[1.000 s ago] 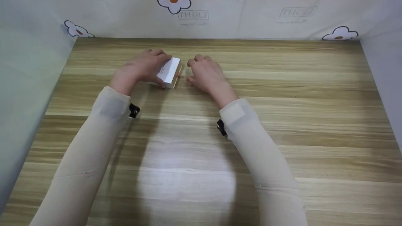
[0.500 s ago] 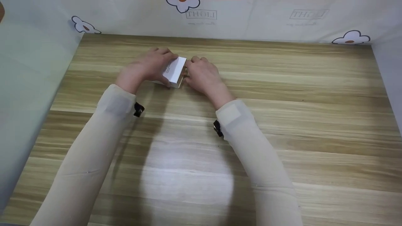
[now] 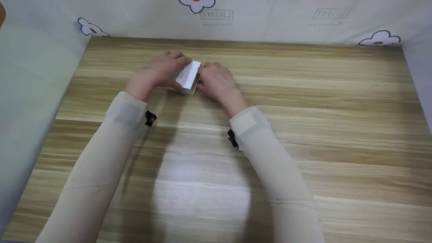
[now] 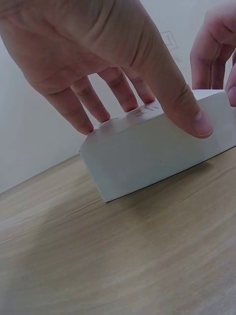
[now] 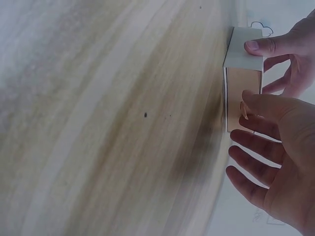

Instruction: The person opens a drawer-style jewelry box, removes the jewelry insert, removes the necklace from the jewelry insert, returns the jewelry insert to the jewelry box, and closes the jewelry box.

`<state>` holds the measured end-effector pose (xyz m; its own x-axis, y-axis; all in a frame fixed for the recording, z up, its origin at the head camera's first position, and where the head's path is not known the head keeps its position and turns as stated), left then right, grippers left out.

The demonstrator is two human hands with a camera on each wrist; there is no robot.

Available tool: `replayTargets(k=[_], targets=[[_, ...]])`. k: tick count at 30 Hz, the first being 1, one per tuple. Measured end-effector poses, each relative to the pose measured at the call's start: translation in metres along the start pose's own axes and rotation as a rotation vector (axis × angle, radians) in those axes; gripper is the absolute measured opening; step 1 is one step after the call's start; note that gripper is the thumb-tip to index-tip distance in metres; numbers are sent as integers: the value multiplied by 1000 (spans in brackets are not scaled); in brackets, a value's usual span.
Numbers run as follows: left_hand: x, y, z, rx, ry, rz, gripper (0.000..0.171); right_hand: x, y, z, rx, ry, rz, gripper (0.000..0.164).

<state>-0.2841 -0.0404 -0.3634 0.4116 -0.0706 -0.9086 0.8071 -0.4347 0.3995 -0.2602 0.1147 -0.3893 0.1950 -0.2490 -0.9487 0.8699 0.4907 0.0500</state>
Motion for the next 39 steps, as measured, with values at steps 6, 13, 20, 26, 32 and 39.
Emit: replayTargets(k=[6, 13, 20, 26, 32, 39], targets=[[1, 1, 1, -3, 4, 0, 93, 2, -1, 2, 4, 5, 0, 30], [2, 1, 0, -9, -4, 11, 93, 4, -3, 4, -4, -15, -32, 26], [3, 0, 0, -11, -10, 21, 92, 6, -4, 4, 16, -39, -45, 25], [1, 1, 0, -5, 6, 20, 93, 6, -6, 5, 28, -41, -49, 21], [0, 0, 0, -10, 10, 34, 97, 5, -6, 4, 45, -29, -48, 18], [-1, 0, -2, -4, 0, 34, 93, 4, -7, 5, 70, -13, -55, 17]])
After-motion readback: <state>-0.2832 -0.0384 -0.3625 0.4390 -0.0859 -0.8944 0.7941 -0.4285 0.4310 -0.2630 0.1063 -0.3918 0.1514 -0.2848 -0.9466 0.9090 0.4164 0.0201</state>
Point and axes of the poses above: each hand's wrist, its own y-axis away from the middle knuckle, its own x-axis out of the palm, z = x × y, the point moved 3 cm from there along -y, towards the middle knuckle, and after that the axes turned 1 degree about -y, right-handed, at the moved point
